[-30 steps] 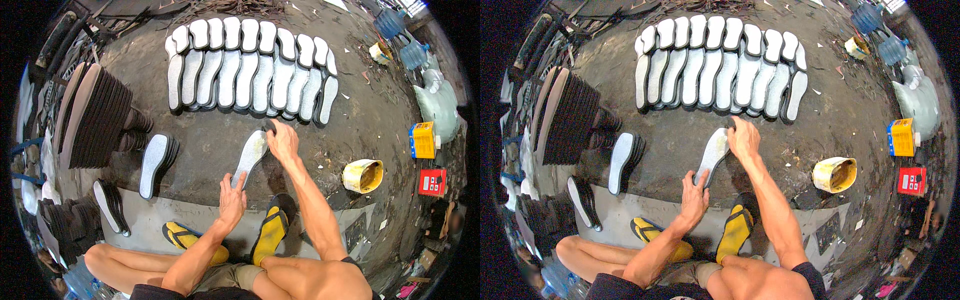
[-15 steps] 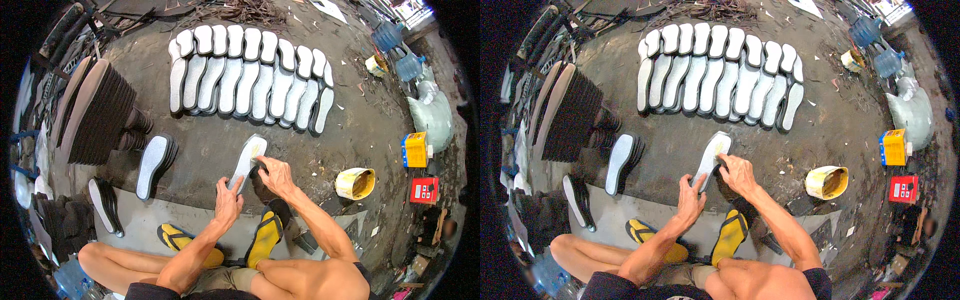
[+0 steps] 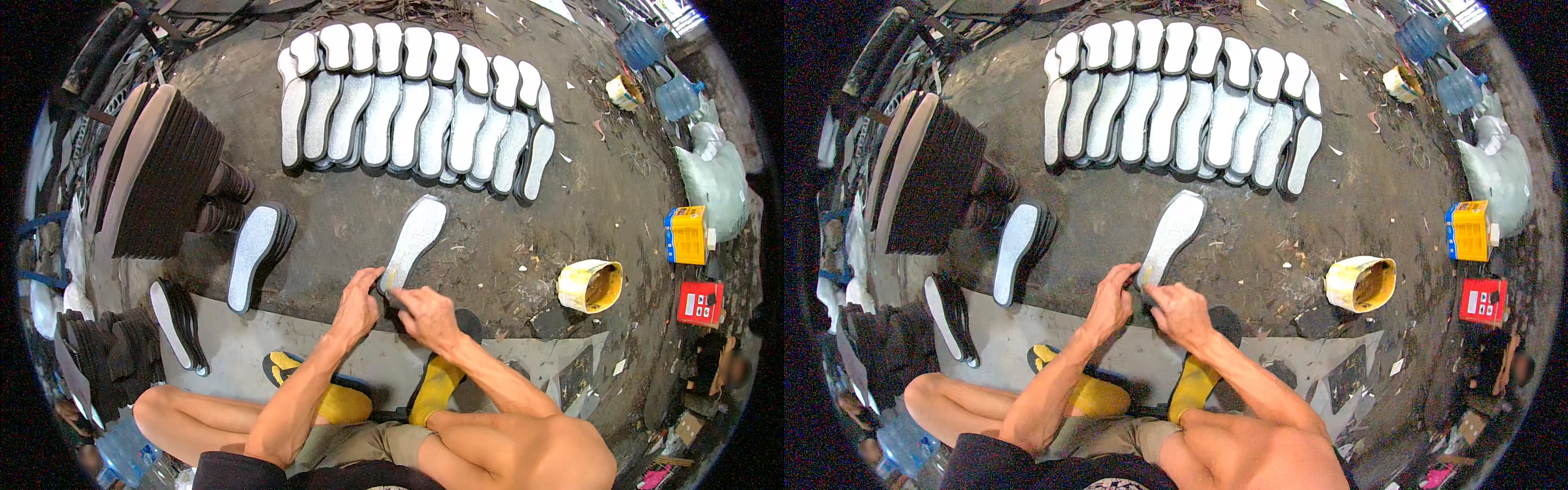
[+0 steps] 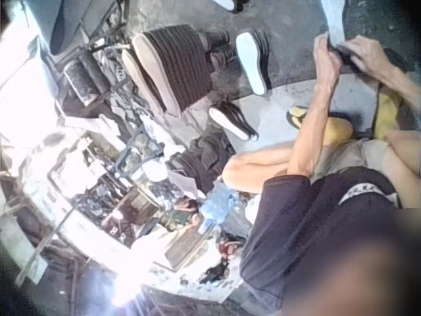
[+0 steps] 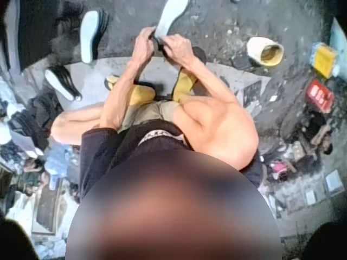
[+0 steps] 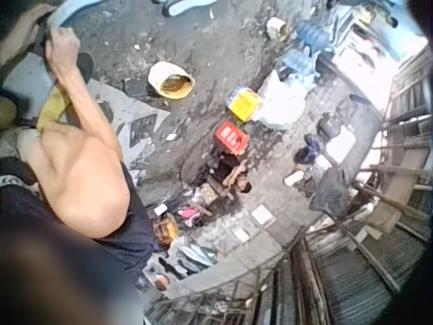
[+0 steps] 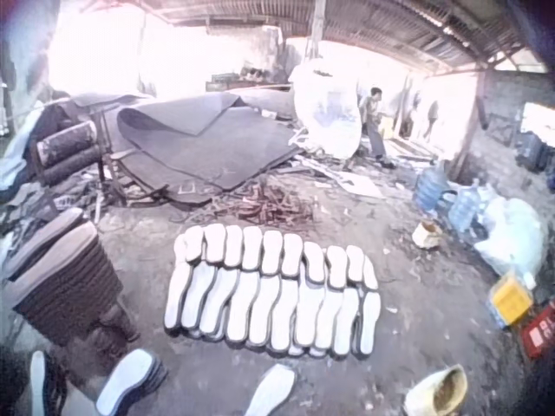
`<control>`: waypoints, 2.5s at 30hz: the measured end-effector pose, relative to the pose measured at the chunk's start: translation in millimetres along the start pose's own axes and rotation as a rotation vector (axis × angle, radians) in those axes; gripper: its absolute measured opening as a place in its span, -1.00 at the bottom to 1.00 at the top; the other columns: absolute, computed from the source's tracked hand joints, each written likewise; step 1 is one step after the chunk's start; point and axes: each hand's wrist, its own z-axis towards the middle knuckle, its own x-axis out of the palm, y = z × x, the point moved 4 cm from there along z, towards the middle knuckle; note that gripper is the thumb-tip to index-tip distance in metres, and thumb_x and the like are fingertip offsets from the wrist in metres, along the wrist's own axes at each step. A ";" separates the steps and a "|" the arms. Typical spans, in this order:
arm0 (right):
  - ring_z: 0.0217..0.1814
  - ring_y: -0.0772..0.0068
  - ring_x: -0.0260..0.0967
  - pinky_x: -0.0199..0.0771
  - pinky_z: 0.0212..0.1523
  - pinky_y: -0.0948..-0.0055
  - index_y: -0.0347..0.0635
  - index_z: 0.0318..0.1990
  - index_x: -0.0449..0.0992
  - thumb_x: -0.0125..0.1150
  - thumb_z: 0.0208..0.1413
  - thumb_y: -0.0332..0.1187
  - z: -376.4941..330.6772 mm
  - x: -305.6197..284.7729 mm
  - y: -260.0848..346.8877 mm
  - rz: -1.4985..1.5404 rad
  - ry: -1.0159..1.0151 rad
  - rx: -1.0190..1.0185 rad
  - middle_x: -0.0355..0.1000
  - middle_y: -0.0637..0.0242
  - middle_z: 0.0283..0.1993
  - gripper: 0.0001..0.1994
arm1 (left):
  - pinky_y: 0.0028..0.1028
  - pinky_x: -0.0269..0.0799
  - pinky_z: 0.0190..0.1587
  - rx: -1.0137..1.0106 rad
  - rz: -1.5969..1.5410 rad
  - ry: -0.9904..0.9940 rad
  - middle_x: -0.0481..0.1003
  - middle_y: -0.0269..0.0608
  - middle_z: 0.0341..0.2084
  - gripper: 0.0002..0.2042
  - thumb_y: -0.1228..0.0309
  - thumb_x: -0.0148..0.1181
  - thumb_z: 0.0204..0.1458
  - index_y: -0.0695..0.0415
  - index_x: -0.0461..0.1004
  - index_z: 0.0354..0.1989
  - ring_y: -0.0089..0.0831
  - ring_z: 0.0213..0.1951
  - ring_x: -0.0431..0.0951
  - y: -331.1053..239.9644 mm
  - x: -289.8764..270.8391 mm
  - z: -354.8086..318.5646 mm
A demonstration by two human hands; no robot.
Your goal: The person sits on the floor and applies glue to white shoe insoles using a brush. They pick up each insole, spread glue evenly, and place it back in a row. The process is repeated for multiple insoles.
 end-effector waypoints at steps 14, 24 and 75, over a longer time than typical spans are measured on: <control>-0.05 -0.10 0.65 0.69 -0.05 -0.06 -0.06 -0.05 0.76 0.36 0.01 -0.44 153.5 -49.9 -42.0 -0.109 0.016 -0.259 0.69 0.07 -0.24 -0.70 | -0.05 0.42 0.36 -0.068 0.202 -0.175 0.44 0.20 0.24 -0.33 0.63 0.45 0.08 0.35 0.40 0.43 0.19 0.26 0.45 -22.4 31.8 -11.0; -0.12 0.03 0.64 0.71 -0.15 0.04 -0.05 0.12 0.59 0.41 0.07 -0.41 55.5 21.4 3.5 -0.253 -0.042 -0.073 0.61 0.21 -0.22 -0.59 | -0.13 0.55 0.17 -0.250 -0.023 -0.427 0.59 0.13 0.05 -0.45 0.79 0.08 0.03 0.34 0.50 0.28 0.03 0.05 0.61 -2.4 -9.3 -25.1; -0.14 -0.31 0.67 0.65 -0.09 -0.20 -0.17 0.11 0.68 0.23 0.27 -0.40 77.5 -67.6 -57.0 0.079 -0.243 0.243 0.68 -0.16 -0.21 -0.70 | -0.04 0.42 0.35 -0.148 0.114 -0.310 0.54 0.11 0.14 0.09 0.63 0.58 -0.09 0.22 0.07 0.68 0.09 0.20 0.50 -14.9 55.8 -16.0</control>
